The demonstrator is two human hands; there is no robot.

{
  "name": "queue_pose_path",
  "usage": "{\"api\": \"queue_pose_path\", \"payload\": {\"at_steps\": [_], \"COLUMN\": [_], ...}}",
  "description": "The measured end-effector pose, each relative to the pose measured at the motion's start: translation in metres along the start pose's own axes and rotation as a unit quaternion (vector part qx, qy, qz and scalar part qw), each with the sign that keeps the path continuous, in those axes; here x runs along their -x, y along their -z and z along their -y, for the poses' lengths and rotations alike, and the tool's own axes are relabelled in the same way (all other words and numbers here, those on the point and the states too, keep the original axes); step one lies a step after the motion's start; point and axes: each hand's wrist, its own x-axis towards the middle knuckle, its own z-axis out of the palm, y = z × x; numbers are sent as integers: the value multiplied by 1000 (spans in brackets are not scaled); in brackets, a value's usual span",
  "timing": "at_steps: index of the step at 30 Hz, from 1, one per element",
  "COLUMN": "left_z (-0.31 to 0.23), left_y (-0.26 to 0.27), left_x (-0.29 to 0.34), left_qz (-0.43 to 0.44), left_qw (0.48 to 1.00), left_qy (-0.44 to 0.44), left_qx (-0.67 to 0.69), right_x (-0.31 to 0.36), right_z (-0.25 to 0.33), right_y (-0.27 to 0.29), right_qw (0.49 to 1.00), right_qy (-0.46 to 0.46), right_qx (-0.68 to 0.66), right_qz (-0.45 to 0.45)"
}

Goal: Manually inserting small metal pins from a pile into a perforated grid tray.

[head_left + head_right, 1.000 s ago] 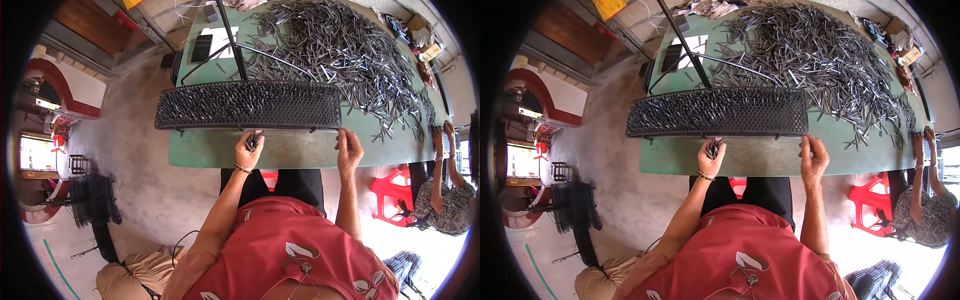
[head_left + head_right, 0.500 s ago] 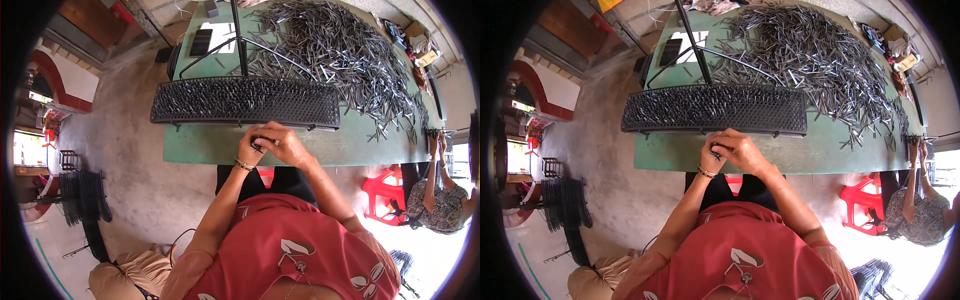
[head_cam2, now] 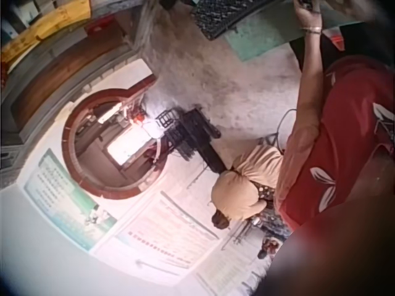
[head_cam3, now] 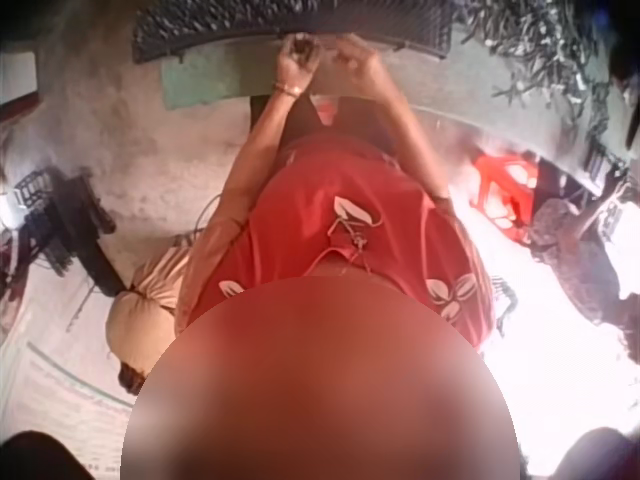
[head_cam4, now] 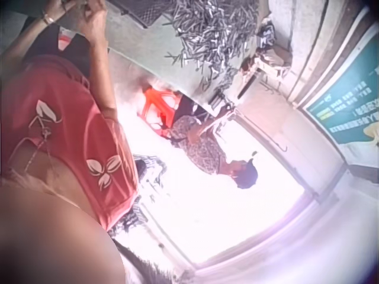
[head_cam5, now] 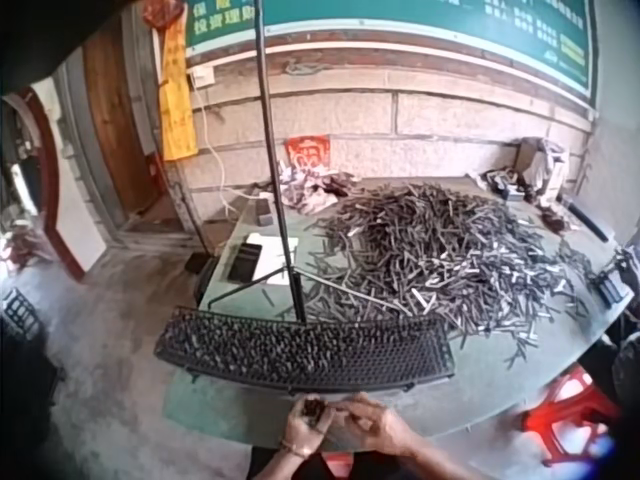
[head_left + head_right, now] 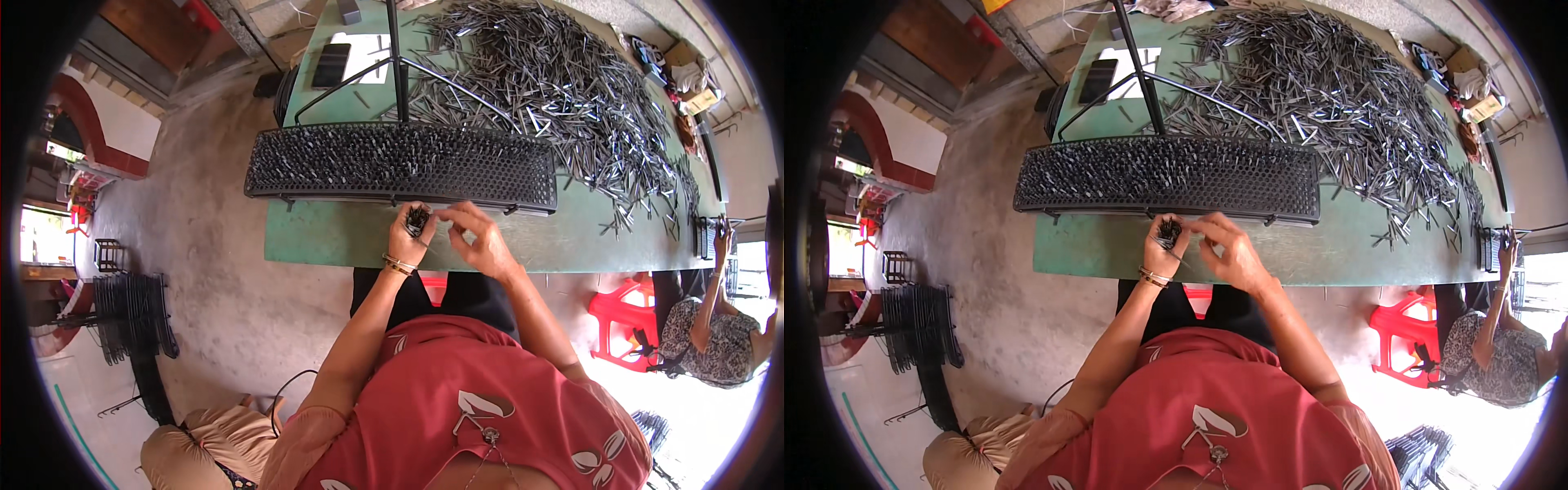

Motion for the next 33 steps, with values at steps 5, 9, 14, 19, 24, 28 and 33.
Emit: {"api": "queue_pose_path", "payload": {"at_steps": [5, 9, 14, 19, 24, 28, 33], "left_z": [-4, -12, -14, -17, -21, -18, -18], "left_y": [-6, -4, -3, -6, -10, -13, -12], "left_x": [3, 5, 5, 2, 4, 5, 4], "left_qz": [-20, 18, -5, 31, 34, 9, 31], "left_qw": [998, 999, 997, 996, 990, 998, 997], "left_qy": [-37, -25, -51, -38, -65, -13, -8], "left_qx": [-45, -34, -63, -73, -119, -68, -66], "right_x": [19, 16, 8, -1, -4, -5, -24], "right_z": [-8, -4, 10, 16, 18, 18, 6], "right_y": [-22, -27, -14, -11, -12, -2, 40], "right_qw": [997, 996, 990, 993, 996, 994, 961], "right_qy": [54, 85, -8, 39, 49, 14, -84], "right_qx": [-32, -12, -75, -6, 47, 23, -137], "right_qz": [46, 6, -120, -111, -62, -103, -225]}}
